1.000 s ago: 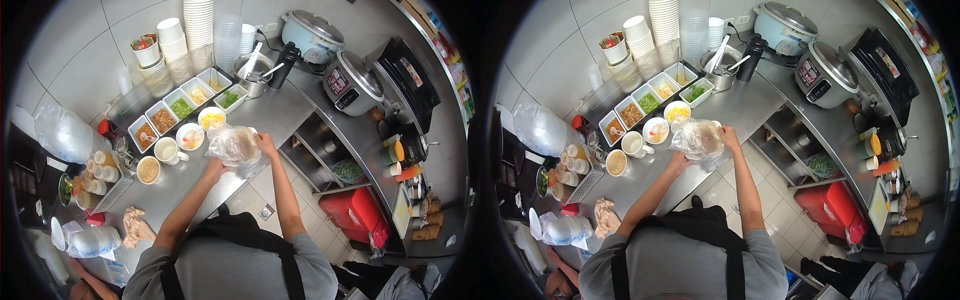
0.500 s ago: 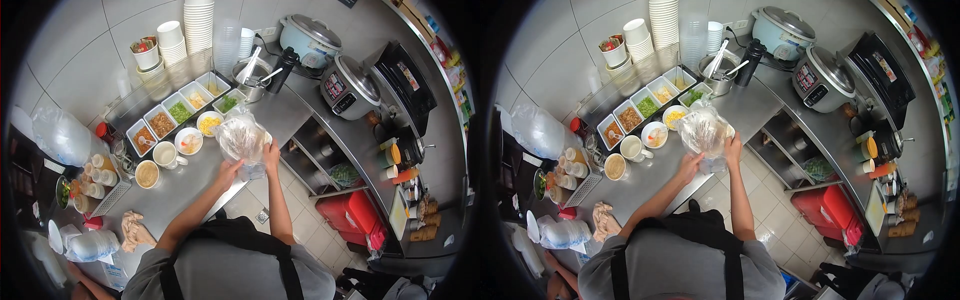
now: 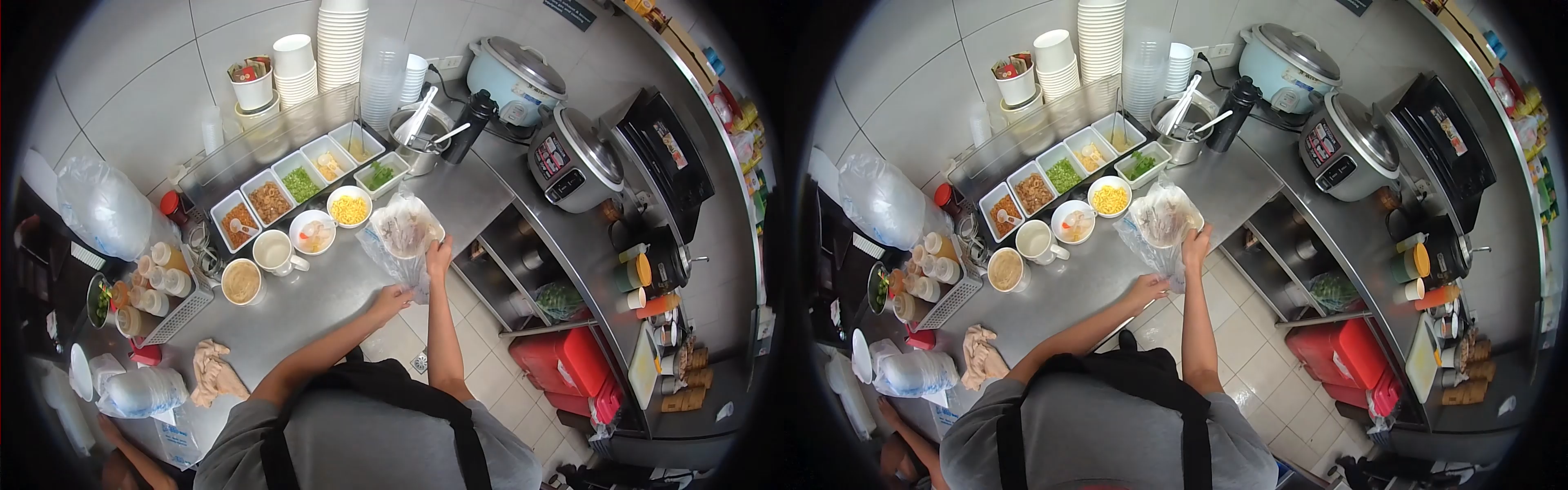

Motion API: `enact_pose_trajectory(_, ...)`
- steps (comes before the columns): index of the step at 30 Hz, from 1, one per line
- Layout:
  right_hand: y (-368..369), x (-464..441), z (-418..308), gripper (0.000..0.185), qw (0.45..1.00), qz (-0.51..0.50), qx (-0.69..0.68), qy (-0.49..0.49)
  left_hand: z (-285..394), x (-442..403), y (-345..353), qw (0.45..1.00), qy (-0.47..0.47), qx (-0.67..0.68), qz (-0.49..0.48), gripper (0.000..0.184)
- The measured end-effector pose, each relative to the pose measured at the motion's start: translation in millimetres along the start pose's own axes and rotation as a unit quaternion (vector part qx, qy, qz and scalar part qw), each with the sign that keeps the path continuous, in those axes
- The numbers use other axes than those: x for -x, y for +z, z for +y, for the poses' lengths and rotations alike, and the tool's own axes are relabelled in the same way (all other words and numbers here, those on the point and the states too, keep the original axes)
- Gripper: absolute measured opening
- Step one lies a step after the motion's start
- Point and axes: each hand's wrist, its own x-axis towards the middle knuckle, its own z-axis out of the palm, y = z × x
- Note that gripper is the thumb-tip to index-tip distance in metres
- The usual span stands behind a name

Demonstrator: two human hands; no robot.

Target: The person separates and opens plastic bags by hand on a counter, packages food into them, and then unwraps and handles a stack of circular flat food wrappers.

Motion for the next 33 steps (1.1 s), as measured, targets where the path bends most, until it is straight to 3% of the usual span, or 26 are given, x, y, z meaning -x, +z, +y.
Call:
enact_pose_trajectory(4, -2.4, -16.6, 36.2, 0.04, 0.999, -0.049, -0.016, -0.017, 28.5, -1.0, -36.8, 0.991, 0.01, -0.058, 0.12, 0.04)
enact_pose_trajectory(6, -16.5, -14.8, 30.5, 0.046, 0.994, 0.044, 0.033, -0.099, 41.2, -11.3, -50.4, 0.964, 0.06, -0.117, 0.229, 0.046)
enact_pose_trajectory(8, -36.4, -2.2, 3.5, 0.049, 0.975, 0.119, 0.049, -0.179, 47.2, -34.7, -60.3, 0.985, 0.018, -0.053, 0.166, 0.051)
enact_pose_trajectory(11, -60.6, 23.5, -30.2, 0.043, 0.955, -0.04, 0.046, -0.29, 61.1, -59.2, -50.6, 0.99, -0.051, -0.033, 0.124, 0.055)
enact_pose_trajectory(13, -64.4, 44.5, -35.0, 0.035, 0.943, -0.3, -0.042, -0.138, 64.3, -73.7, -44.8, 0.991, -0.062, -0.023, 0.113, 0.057)
enact_pose_trajectory(16, -60.5, 54.7, -9.9, 0.035, 0.871, -0.492, -0.006, -0.017, 50.6, -100.7, -46.5, 0.992, -0.015, 0.008, 0.126, 0.063)
enact_pose_trajectory(19, -67.6, 63.8, -19.3, 0.034, 0.86, -0.458, -0.164, 0.153, 43.7, -105.5, -44.1, 0.983, 0.027, -0.028, 0.178, 0.067)
enact_pose_trajectory(22, -64.9, 63.9, -22.0, 0.036, 0.843, -0.364, -0.315, 0.239, 49.4, -101.5, -46.2, 0.974, 0.041, -0.097, 0.2, 0.07)
enact_pose_trajectory(25, -58.1, 56.3, 10.1, 0.034, 0.904, -0.232, -0.274, 0.234, 54.8, -96.9, -43.4, 0.961, 0.081, -0.15, 0.219, 0.071)
enact_pose_trajectory(27, -56.7, 57.7, 14.9, 0.047, 0.983, 0.011, -0.177, 0.045, 74.2, -87.8, -38.4, 0.95, 0.141, -0.17, 0.222, 0.074)
enact_pose_trajectory(28, -55.3, 58.6, 15.7, 0.055, 0.982, 0.132, -0.122, -0.053, 85.7, -81.2, -36.4, 0.952, 0.125, -0.18, 0.215, 0.074)
enact_pose_trajectory(30, -76.8, 63.5, -45.9, 0.052, 0.954, 0.207, -0.039, -0.212, 109.7, -67.4, -32.9, 0.954, 0.091, -0.2, 0.204, 0.075)
enact_pose_trajectory(32, -88.5, 55.7, -66.2, 0.046, 0.929, 0.173, 0.048, -0.323, 110.6, -71.4, -35.4, 0.962, 0.091, -0.168, 0.194, 0.072)
enact_pose_trajectory(33, -92.8, 48.8, -60.9, 0.041, 0.924, 0.103, 0.095, -0.355, 110.5, -71.1, -34.8, 0.966, 0.089, -0.152, 0.188, 0.071)
